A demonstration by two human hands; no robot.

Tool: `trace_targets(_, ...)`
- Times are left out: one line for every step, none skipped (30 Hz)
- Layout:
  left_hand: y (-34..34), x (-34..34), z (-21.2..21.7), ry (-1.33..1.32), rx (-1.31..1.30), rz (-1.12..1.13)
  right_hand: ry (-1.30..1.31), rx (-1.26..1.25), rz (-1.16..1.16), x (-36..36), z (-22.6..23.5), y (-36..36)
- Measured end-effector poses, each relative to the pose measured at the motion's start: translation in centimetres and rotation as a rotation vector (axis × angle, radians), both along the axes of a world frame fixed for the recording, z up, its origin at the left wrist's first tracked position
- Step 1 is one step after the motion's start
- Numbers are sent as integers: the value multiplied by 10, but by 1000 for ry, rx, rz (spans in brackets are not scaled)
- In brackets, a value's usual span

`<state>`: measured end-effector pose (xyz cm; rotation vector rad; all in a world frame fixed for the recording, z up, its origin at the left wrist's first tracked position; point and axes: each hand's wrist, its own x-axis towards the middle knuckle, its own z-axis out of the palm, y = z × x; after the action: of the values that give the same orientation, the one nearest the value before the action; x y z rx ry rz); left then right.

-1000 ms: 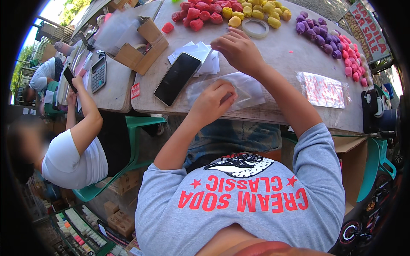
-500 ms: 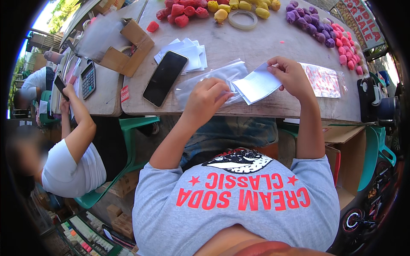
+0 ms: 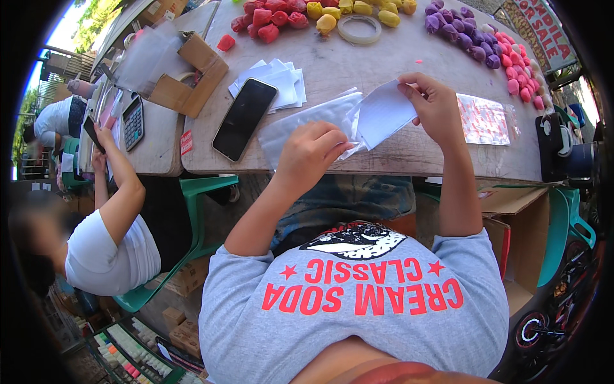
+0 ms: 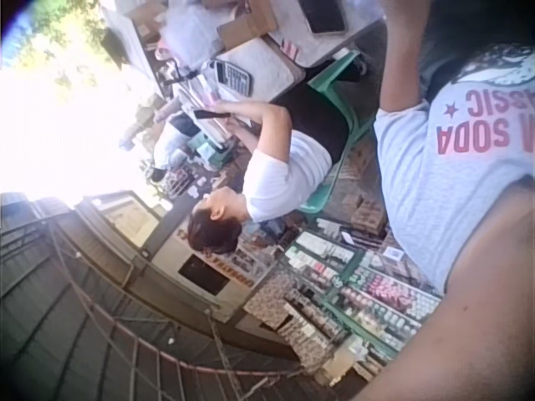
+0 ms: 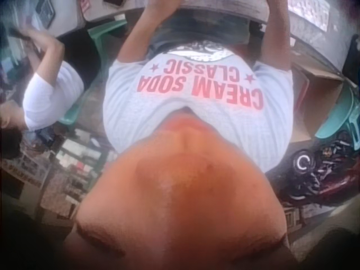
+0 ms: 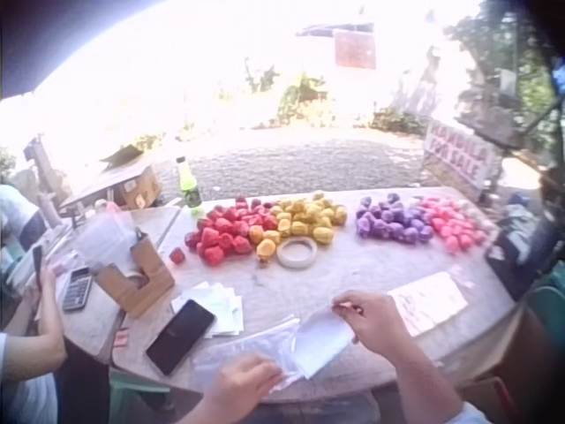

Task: The person folds small white paper sheets and places them into clear plastic bags at a market stall. The person handles the papers and bags by hand, arranging them on a table with colorful yarn balls nearby.

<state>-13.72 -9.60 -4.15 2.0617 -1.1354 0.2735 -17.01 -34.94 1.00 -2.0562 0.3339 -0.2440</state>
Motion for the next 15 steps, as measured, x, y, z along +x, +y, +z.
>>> trace_targets(-1, 0, 0, -3, -5, 9, -53, -48, -25, -3, 0, 7)
trace_targets(-3, -1, 0, -5, -9, 17, -105, -96, -50, -8, 0, 15)
trace_targets(-3, -1, 0, -7, -12, 29, -157, -142, -71, -11, -1, 19)
trace_targets(-3, -2, 1, -16, 1, 23, -140, -124, -77, -11, -2, 19)
trace_targets(-2, -1, 3, -26, 14, 17, -123, -105, -83, -11, -4, 18)
trace_targets(-3, -2, 4, -36, 24, 6, -106, -90, -93, -12, -5, 17)
trace_targets(-3, -3, 6, -54, 45, 1, -91, -61, -110, -13, -6, 15)
trace_targets(-3, -4, 7, -72, 65, -5, -76, -33, -127, -12, -7, 14)
trace_targets(-4, -5, 7, -91, 87, -10, -62, -4, -144, -12, -9, 13)
trace_targets(-5, -5, 7, -95, 79, -9, -59, -4, -131, -13, -11, 15)
trace_targets(-7, -5, 7, -99, 71, -9, -56, -5, -118, -16, -13, 18)
trace_targets(-8, -5, 6, -103, 64, -8, -53, -5, -105, -18, -16, 21)
trace_targets(-8, -5, 5, -87, 51, -6, -127, -81, -79, -19, -21, 21)
trace_targets(-8, -4, 4, -72, 39, -4, -200, -158, -54, -21, -26, 21)
trace_targets(-8, -4, 4, -54, 27, 1, -272, -233, -25, -22, -28, 20)
